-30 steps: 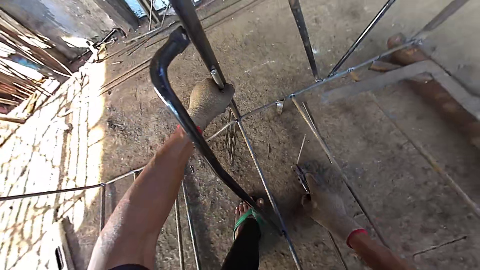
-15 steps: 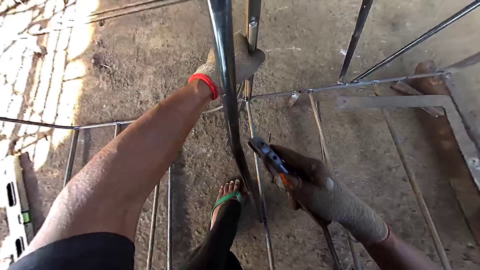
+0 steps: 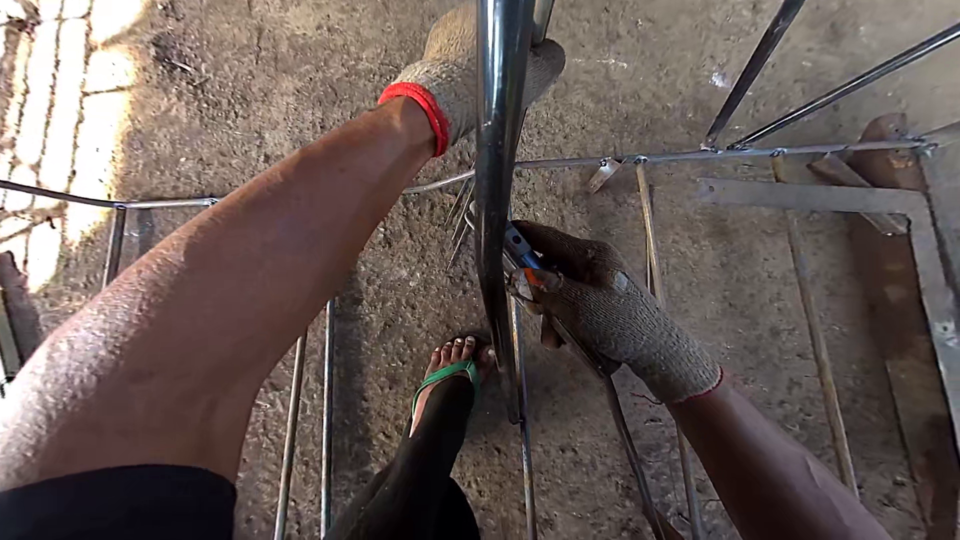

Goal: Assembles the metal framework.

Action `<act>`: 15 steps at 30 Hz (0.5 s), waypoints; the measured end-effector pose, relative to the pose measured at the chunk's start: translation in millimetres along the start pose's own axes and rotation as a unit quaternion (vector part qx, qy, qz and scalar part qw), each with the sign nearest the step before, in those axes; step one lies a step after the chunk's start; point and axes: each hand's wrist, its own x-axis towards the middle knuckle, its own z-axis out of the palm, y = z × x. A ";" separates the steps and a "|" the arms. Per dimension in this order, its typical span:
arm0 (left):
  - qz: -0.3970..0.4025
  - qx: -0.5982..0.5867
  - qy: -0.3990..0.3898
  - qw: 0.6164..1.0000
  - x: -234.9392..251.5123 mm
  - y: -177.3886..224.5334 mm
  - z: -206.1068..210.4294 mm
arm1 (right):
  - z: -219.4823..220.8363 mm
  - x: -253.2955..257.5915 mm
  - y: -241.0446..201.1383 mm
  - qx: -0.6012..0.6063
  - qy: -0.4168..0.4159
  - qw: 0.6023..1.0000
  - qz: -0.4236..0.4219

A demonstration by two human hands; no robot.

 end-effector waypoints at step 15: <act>-0.058 -0.021 -0.066 0.996 -22.8 12.0 8.5 | 6.0 6.8 4.7 -0.032 0.023 0.999 0.002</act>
